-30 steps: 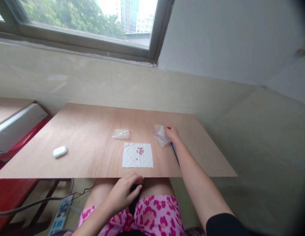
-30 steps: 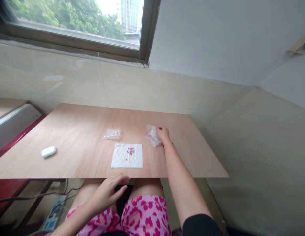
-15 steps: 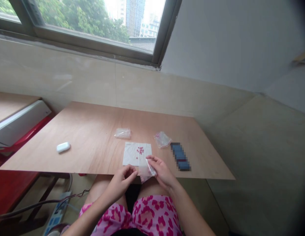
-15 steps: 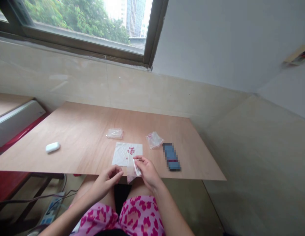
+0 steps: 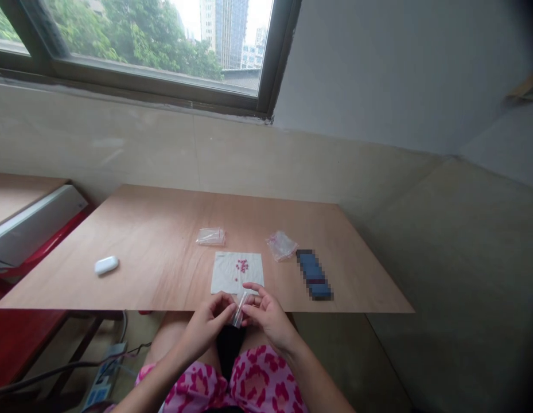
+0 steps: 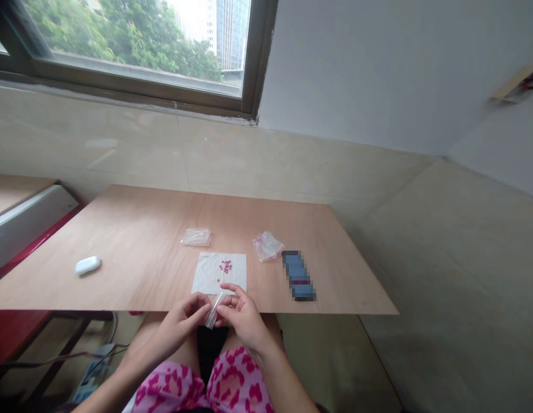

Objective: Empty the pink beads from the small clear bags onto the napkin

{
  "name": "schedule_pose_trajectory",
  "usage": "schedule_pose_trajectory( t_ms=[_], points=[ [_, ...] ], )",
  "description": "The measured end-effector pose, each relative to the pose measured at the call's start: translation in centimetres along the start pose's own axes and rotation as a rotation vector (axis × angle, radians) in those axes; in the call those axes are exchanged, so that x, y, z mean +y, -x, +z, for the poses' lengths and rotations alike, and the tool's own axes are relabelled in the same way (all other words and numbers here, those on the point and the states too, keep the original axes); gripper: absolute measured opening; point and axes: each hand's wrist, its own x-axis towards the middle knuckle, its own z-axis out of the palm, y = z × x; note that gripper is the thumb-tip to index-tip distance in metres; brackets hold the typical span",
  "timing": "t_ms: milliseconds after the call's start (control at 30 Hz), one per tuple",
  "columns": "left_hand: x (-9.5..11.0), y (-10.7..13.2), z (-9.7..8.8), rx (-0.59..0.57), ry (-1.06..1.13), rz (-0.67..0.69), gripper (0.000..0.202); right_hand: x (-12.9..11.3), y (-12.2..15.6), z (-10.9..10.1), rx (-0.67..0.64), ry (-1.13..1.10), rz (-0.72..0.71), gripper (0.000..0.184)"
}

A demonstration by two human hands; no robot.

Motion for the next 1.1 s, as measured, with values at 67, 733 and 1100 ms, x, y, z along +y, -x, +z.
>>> schedule_pose_trajectory(
  t_ms=[67,733,1100],
  points=[
    [0.3,0.0,0.3,-0.010,-0.017,0.000,0.030,0.1,0.1,0.1,-0.012,0.033,-0.031,0.058],
    [1.3,0.9,0.5,-0.154,-0.263,-0.034,0.028,-0.4,0.7,0.6,-0.021,0.193,-0.069,0.043],
    [1.7,0.7,0.1,-0.103,-0.462,0.093,0.033,0.2,0.5,0.2,-0.035,0.159,-0.063,0.042]
  ],
)
